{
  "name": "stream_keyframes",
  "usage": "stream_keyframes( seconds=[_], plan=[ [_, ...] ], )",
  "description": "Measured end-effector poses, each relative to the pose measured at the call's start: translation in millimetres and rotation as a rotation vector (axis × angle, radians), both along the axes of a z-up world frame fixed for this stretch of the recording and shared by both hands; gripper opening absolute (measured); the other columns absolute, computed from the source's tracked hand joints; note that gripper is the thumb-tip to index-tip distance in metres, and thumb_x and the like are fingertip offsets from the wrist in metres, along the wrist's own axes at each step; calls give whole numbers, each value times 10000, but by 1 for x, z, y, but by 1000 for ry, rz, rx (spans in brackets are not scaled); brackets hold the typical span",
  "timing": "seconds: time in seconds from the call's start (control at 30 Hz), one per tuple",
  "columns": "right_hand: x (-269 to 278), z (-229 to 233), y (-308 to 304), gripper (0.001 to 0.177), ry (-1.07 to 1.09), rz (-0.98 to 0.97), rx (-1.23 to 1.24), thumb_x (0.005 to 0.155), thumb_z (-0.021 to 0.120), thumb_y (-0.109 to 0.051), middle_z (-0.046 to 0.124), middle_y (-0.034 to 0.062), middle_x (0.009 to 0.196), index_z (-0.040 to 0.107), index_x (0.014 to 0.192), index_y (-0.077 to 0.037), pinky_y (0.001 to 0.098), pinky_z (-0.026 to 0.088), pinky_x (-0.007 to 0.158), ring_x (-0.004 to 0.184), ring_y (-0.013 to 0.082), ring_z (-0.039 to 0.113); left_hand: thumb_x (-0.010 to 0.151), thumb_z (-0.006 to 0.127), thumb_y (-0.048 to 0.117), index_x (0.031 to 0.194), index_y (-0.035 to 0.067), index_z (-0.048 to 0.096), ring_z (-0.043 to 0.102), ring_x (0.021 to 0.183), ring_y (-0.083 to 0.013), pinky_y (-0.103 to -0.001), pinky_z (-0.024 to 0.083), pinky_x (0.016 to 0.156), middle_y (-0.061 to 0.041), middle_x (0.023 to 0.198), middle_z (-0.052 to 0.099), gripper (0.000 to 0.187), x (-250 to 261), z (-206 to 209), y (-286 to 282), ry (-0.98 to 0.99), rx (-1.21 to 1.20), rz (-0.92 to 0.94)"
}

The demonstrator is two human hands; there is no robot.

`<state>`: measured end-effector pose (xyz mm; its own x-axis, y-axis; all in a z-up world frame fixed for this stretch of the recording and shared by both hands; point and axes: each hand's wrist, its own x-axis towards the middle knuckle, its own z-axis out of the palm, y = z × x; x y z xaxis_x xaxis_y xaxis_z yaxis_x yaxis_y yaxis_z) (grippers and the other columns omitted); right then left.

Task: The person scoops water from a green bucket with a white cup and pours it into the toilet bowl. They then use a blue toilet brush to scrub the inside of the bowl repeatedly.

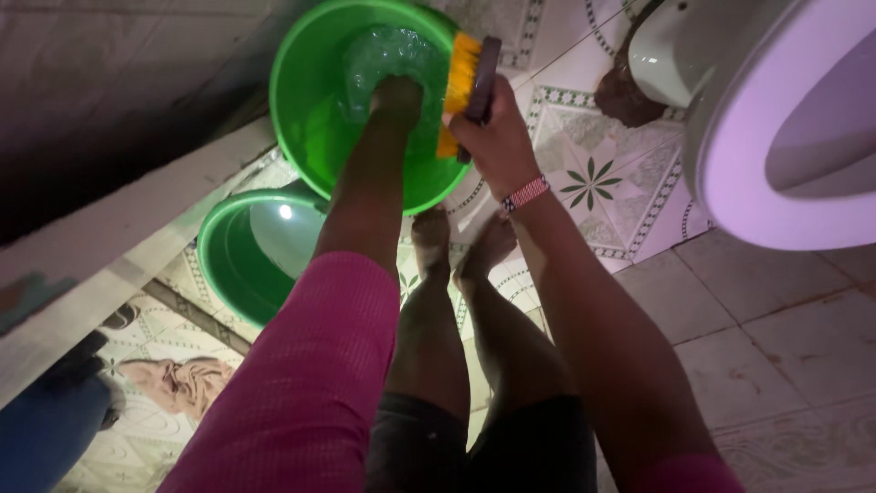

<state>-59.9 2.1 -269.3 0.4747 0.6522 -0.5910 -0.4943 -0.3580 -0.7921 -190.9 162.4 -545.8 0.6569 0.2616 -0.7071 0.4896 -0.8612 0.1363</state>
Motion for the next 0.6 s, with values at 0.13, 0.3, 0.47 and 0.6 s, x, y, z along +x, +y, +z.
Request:
stream_keyframes(
  seconds=[0.13, 0.3, 0.47, 0.6],
  plan=[
    [2, -7, -3, 467, 2, -61, 46, 928, 734, -37, 635, -1, 982, 472, 1315, -60, 265, 541, 577, 754, 89, 637, 834, 649, 73, 1102, 88, 735, 657, 1072, -369, -479, 546, 885, -169, 1199, 681, 282, -5, 22, 8, -156, 22, 43],
    [10, 20, -10, 447, 29, -149, 25, 919, 737, -20, 637, 22, 967, 481, 1283, -65, 284, 535, 549, 725, 138, 639, 874, 637, 35, 1148, 127, 744, 673, 1114, -336, -453, 553, 953, -126, 1207, 707, 308, -37, 101, 8, -593, -50, 74],
    [5, 68, -37, 380, 52, -276, 149, 959, 740, 15, 647, 34, 1032, 514, 1257, -47, 322, 596, 674, 855, 161, 675, 861, 618, 6, 1167, 111, 740, 668, 1108, -335, -449, 554, 946, -119, 1210, 714, 346, -43, 239, -2, -754, -119, -19],
    [48, 104, -54, 439, 69, -415, 206, 899, 719, 49, 632, 30, 1020, 512, 1269, -64, 332, 571, 741, 893, 161, 653, 846, 630, 29, 1135, 104, 734, 668, 1077, -321, -456, 550, 934, -115, 1191, 718, 316, 2, 378, -18, -841, -130, -99]
  ],
)
